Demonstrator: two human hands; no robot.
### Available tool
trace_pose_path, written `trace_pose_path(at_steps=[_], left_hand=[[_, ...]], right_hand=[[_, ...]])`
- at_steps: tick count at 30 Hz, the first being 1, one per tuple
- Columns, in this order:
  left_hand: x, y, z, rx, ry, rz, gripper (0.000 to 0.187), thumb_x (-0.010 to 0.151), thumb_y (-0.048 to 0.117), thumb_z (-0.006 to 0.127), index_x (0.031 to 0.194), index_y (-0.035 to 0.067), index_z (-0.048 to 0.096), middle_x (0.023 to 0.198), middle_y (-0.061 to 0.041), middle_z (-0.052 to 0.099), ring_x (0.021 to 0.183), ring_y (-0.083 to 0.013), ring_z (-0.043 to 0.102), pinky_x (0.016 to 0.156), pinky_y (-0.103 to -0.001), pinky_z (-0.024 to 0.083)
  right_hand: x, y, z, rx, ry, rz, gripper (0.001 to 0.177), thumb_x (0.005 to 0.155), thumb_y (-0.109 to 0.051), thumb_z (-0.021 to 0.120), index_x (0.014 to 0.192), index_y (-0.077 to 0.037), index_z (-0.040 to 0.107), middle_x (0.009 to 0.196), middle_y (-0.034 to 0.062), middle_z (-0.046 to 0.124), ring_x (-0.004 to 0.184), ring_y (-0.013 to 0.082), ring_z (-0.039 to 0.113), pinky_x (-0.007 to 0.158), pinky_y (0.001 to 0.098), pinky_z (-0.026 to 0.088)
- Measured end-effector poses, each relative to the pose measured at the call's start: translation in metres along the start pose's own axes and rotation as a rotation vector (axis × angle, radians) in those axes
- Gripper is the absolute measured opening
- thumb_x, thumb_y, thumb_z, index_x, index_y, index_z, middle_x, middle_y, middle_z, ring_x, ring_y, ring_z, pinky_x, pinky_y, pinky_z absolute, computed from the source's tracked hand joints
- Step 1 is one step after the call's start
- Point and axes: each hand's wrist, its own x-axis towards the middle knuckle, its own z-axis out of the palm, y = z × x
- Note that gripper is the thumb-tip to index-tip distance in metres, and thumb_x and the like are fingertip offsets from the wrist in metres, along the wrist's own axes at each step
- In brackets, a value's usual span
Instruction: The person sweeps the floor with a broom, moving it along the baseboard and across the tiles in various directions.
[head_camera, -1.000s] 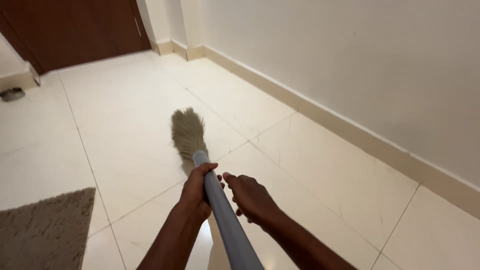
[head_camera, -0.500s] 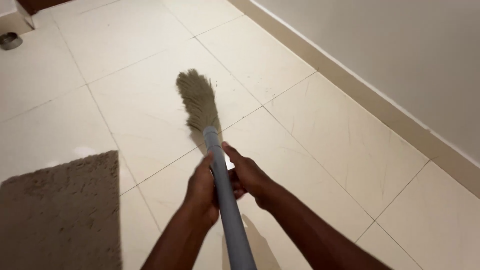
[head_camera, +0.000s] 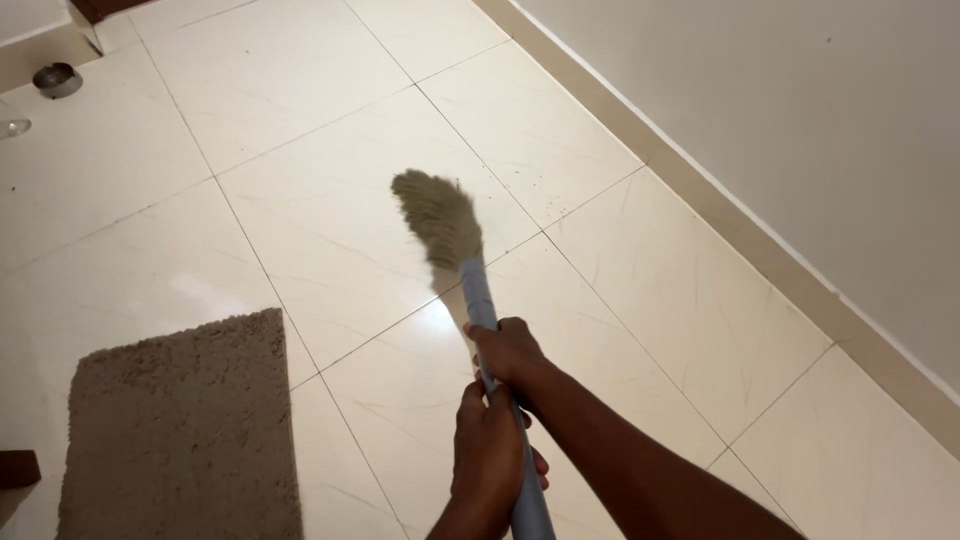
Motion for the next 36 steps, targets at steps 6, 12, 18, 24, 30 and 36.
trace_pose_path(at_steps=[6,12,18,24,30,36], left_hand=[[-0.034,0.009,-0.008,0.059,-0.031,-0.031,0.050,0.105,0.039,0.036,0.148,0.013,0.033,0.084,-0.008,0.057,0.043,-0.0192,0.053,0.040,-0.036,0.045],[0.032,-0.074,-0.037,0.179,-0.077,0.151,0.050,0.097,0.032,0.054,0.139,0.006,0.054,0.071,-0.008,0.073,0.065,-0.0112,0.068,0.065,-0.028,0.050],[0.005,-0.070,-0.063,0.359,-0.223,0.032,0.048,0.098,0.032,0.054,0.137,0.005,0.055,0.073,-0.006,0.069,0.069,-0.0119,0.065,0.070,-0.028,0.049],[0.018,-0.099,-0.068,0.424,-0.188,-0.108,0.045,0.097,0.029,0.057,0.132,0.001,0.060,0.076,-0.007,0.070,0.069,-0.0149,0.068,0.069,-0.031,0.053],[0.027,-0.119,-0.070,0.512,-0.110,-0.072,0.048,0.096,0.036,0.058,0.128,0.001,0.064,0.078,-0.007,0.072,0.069,-0.0128,0.069,0.069,-0.029,0.052],[-0.013,-0.061,-0.055,0.287,-0.087,-0.171,0.050,0.097,0.030,0.053,0.140,0.004,0.051,0.077,-0.009,0.063,0.049,-0.0200,0.054,0.046,-0.038,0.044]], right_hand=[[-0.043,-0.006,-0.007,0.159,0.066,-0.070,0.041,0.097,-0.035,0.060,0.114,0.003,0.061,0.076,0.0083,0.059,0.056,0.0155,0.055,0.053,0.0327,0.050],[-0.074,0.026,0.008,0.395,0.221,-0.034,0.044,0.095,-0.035,0.062,0.117,0.003,0.061,0.079,0.0108,0.059,0.058,0.0177,0.055,0.054,0.0346,0.050],[-0.099,0.051,0.021,0.533,0.315,0.162,0.047,0.098,-0.037,0.057,0.120,0.004,0.058,0.087,0.0121,0.057,0.064,0.0186,0.054,0.057,0.0364,0.051],[-0.088,0.102,0.032,0.580,0.293,0.344,0.051,0.100,-0.039,0.057,0.120,0.009,0.057,0.088,0.0135,0.059,0.065,0.0207,0.056,0.057,0.0386,0.052],[-0.085,0.111,0.036,0.557,0.228,0.298,0.045,0.098,-0.036,0.058,0.118,0.003,0.055,0.086,0.0135,0.060,0.064,0.0209,0.057,0.058,0.0378,0.053],[-0.078,0.080,0.027,0.467,0.155,0.227,0.041,0.100,-0.037,0.055,0.116,0.000,0.053,0.086,0.0094,0.059,0.065,0.0174,0.058,0.061,0.0357,0.054]])
